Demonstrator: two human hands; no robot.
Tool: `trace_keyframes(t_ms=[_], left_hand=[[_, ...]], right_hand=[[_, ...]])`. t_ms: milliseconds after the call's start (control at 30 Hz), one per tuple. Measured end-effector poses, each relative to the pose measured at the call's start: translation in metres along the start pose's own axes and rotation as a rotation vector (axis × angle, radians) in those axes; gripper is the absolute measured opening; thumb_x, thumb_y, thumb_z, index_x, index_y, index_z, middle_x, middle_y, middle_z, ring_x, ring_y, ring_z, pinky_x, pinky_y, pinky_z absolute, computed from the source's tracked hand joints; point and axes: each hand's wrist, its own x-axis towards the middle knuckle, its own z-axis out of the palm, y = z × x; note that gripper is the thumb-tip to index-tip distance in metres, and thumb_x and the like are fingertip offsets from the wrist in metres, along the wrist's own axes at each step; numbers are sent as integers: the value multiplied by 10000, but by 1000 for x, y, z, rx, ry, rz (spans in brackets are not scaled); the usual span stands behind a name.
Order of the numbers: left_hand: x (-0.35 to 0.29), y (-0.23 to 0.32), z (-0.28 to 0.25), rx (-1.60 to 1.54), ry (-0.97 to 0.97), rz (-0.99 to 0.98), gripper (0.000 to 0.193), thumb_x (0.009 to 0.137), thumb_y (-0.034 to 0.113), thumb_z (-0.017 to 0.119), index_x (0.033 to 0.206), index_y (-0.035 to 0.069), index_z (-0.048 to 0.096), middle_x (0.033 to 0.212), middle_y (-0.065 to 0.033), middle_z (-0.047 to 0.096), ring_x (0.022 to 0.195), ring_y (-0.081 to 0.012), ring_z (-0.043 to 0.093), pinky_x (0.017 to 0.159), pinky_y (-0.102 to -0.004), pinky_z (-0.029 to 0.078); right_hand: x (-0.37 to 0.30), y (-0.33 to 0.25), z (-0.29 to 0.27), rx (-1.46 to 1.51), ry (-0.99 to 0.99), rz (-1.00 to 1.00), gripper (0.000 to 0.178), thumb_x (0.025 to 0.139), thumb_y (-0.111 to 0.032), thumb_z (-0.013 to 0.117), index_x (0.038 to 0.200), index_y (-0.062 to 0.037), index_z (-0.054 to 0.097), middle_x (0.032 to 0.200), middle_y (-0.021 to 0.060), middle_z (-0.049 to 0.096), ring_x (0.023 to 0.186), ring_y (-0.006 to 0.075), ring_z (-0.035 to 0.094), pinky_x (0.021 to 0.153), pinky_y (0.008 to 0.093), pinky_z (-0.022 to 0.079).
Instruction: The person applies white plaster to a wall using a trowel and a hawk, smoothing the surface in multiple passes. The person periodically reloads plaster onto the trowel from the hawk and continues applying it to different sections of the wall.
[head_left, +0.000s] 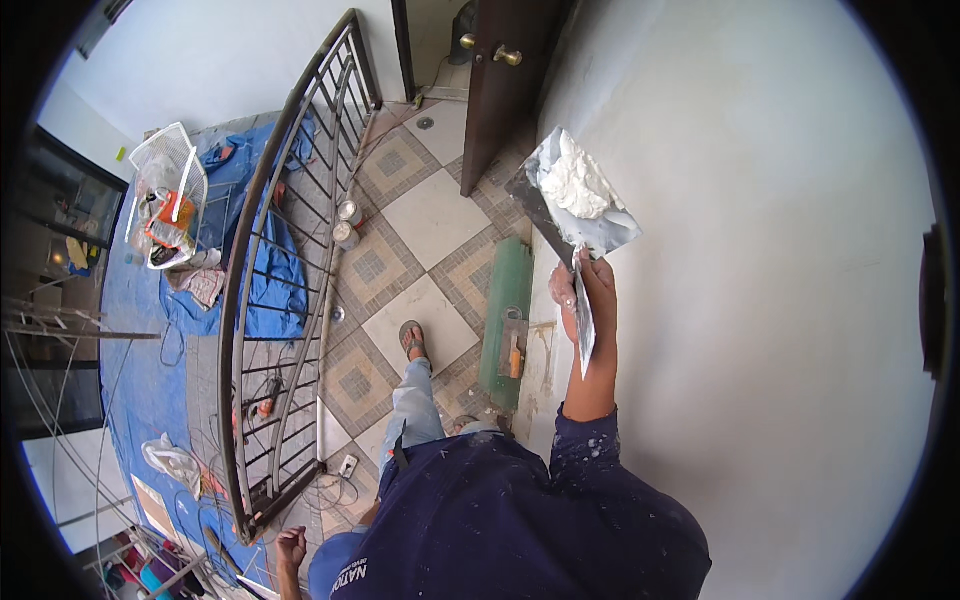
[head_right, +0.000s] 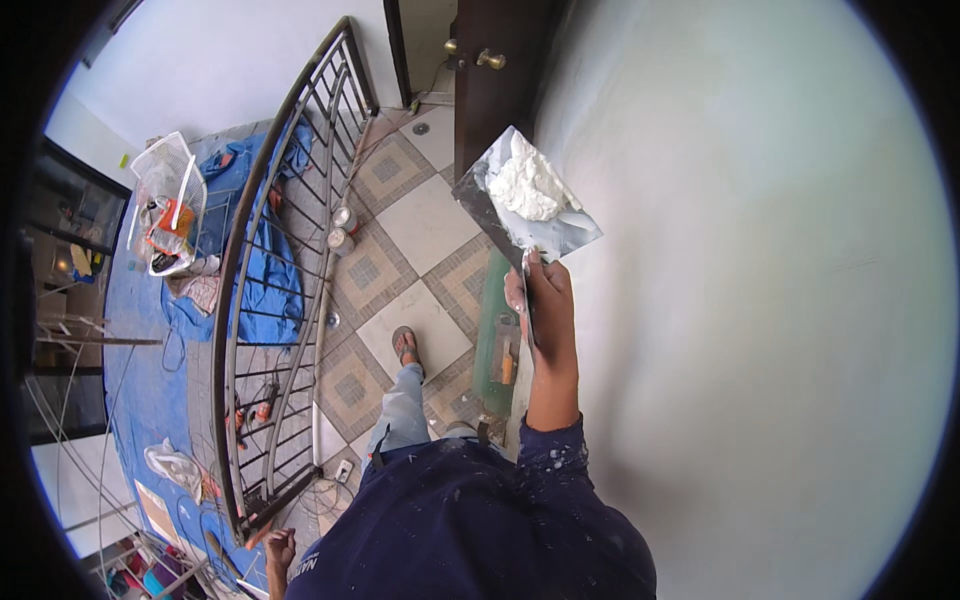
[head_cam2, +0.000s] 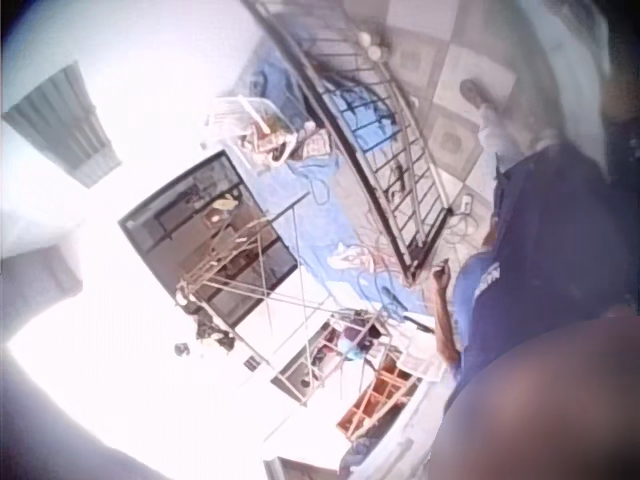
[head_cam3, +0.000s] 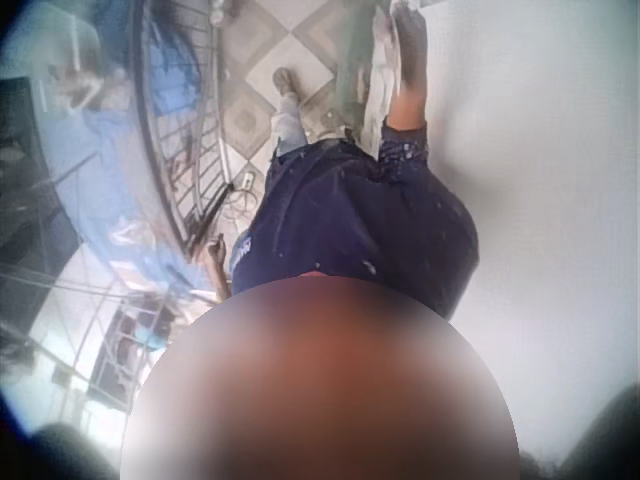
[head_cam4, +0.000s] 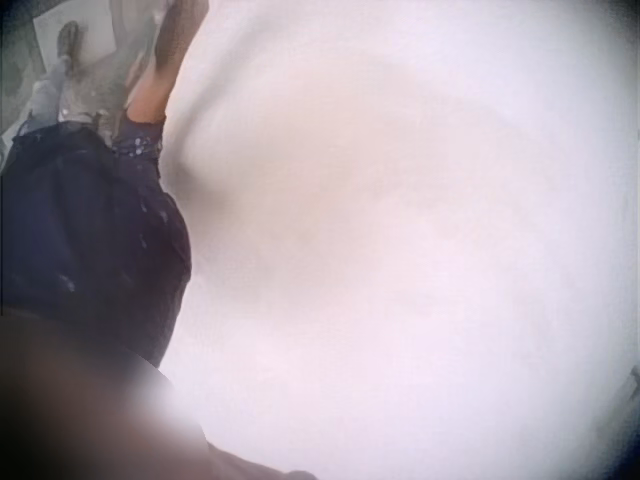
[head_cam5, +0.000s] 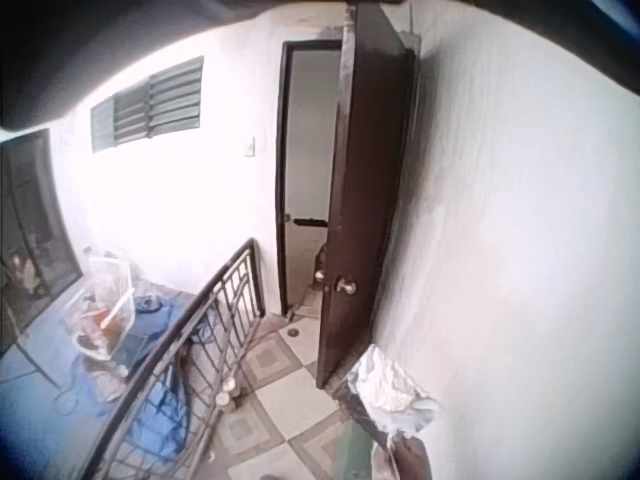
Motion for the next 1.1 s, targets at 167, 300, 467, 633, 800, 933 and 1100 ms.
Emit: trace_keyframes(t_ms=[167, 300, 467, 633, 800, 933, 1100], left_hand=[[192, 88, 90, 448, 117, -258, 217, 906, 279, 580, 873, 89, 678, 851, -41, 686, 731, -199, 611, 678, -335, 469], [339, 262, 265, 954, 81, 182, 372, 940, 374, 529, 860, 46, 685, 812, -82, 703, 687, -258, 631, 638, -393, 494], [417, 573, 546, 1246, -357, 1555, 93, 908, 132, 573, 917, 48, 609, 960, -139, 640, 904, -357, 609, 768, -432, 476], [426, 689, 825, 1487, -735, 2054, 270, 940, 266, 542, 1094, 56, 610, 1206, -196, 582, 1166, -395, 519, 1010, -484, 400], [495, 708, 901, 2004, -299, 2029, 563, 982, 521, 334, 1376, 132, 430, 1251, -204, 575, 1199, -383, 514, 1056, -519, 342], [558, 713, 879, 2080, -320, 1975, 668, 975, 575, 271, 1456, 114, 321, 1226, -213, 597, 1174, -399, 529, 1076, -518, 313], [615, 750, 879, 2213, -307, 1614, 714, 937, 653, 282, 1376, 116, 451, 1220, -193, 606, 1133, -412, 559, 948, -509, 424]], right_hand=[[26, 0, 10, -84, 71, 126, 390, 1001, -356, 478, 711, -95, 480, 564, -28, 455, 529, 53, 392, 515, 221, 308], [30, 15, 11, -161, 269, 248, 404, 958, -410, 549, 732, -76, 530, 601, -56, 435, 572, 35, 354, 533, 242, 288], [46, 34, 10, -264, 294, 275, 567, 923, -550, 539, 722, -24, 476, 728, -8, 384, 686, 80, 357, 585, 298, 320], [105, 34, 32, -338, 621, 122, 612, 920, -586, 508, 730, -5, 476, 751, 28, 438, 724, 113, 395, 638, 317, 351], [171, 43, 31, -293, 682, 196, 607, 917, -572, 531, 673, -22, 453, 674, 11, 381, 656, 111, 370, 570, 316, 322], [217, 55, 33, -191, 731, 182, 610, 923, -557, 529, 685, 3, 483, 701, 28, 420, 678, 123, 400, 595, 327, 349], [253, 58, 46, -118, 882, 56, 612, 956, -465, 531, 590, 20, 462, 603, 13, 379, 589, 97, 367, 523, 334, 327]])
